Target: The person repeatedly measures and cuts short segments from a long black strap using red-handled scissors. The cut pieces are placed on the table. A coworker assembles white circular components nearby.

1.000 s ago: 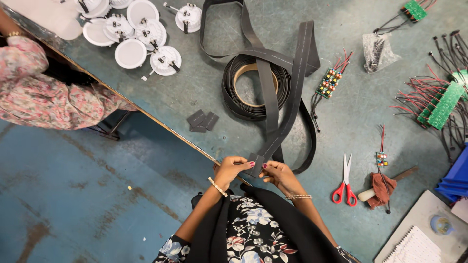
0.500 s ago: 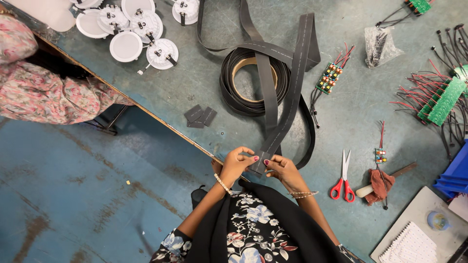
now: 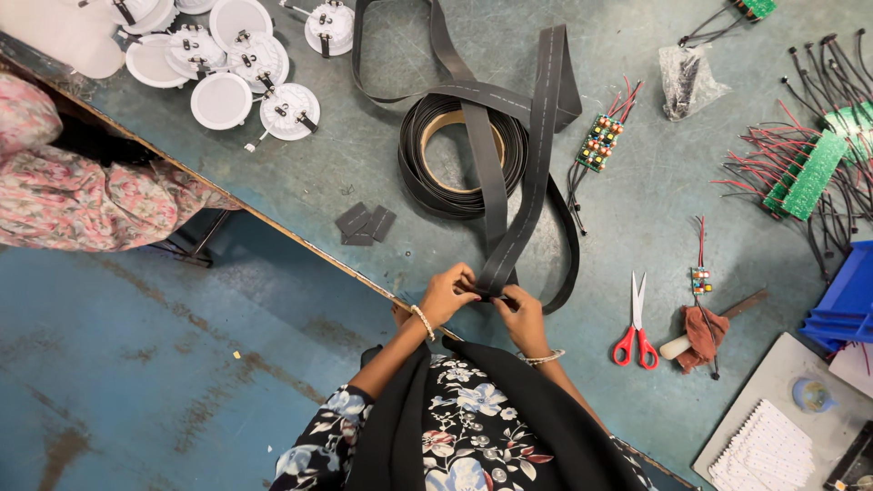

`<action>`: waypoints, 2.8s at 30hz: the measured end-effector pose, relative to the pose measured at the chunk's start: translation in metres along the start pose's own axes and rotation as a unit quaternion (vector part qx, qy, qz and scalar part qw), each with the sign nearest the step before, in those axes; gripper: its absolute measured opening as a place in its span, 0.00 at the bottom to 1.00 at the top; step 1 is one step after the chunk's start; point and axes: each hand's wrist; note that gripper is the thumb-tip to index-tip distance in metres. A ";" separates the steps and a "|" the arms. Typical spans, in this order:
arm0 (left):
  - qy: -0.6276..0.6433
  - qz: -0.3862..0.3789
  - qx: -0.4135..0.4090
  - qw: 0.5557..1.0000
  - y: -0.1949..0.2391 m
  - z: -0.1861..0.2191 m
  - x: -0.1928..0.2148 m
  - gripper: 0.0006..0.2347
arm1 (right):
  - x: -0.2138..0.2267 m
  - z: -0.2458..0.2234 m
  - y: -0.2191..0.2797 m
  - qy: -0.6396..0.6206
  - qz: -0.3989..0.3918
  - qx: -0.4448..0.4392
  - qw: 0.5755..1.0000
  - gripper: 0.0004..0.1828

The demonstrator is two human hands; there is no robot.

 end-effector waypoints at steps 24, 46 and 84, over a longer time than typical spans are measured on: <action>-0.193 -0.010 -0.114 0.974 0.000 -0.022 -0.001 0.08 | -0.020 0.037 -0.005 0.124 0.027 0.152 0.980 0.09; 0.225 -0.164 0.390 0.878 -0.023 -0.057 0.012 0.09 | 0.020 0.047 -0.002 -0.336 -0.280 -0.320 0.840 0.03; 0.356 -0.069 0.409 0.838 -0.011 -0.082 -0.023 0.09 | 0.032 -0.028 0.030 0.204 0.018 0.245 0.948 0.18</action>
Point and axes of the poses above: each hand's wrist, its own y-axis away from the middle knuckle, its own x-axis out of the back of the hand, z = x × y, and after that the axes turned 5 degrees about y, right-handed
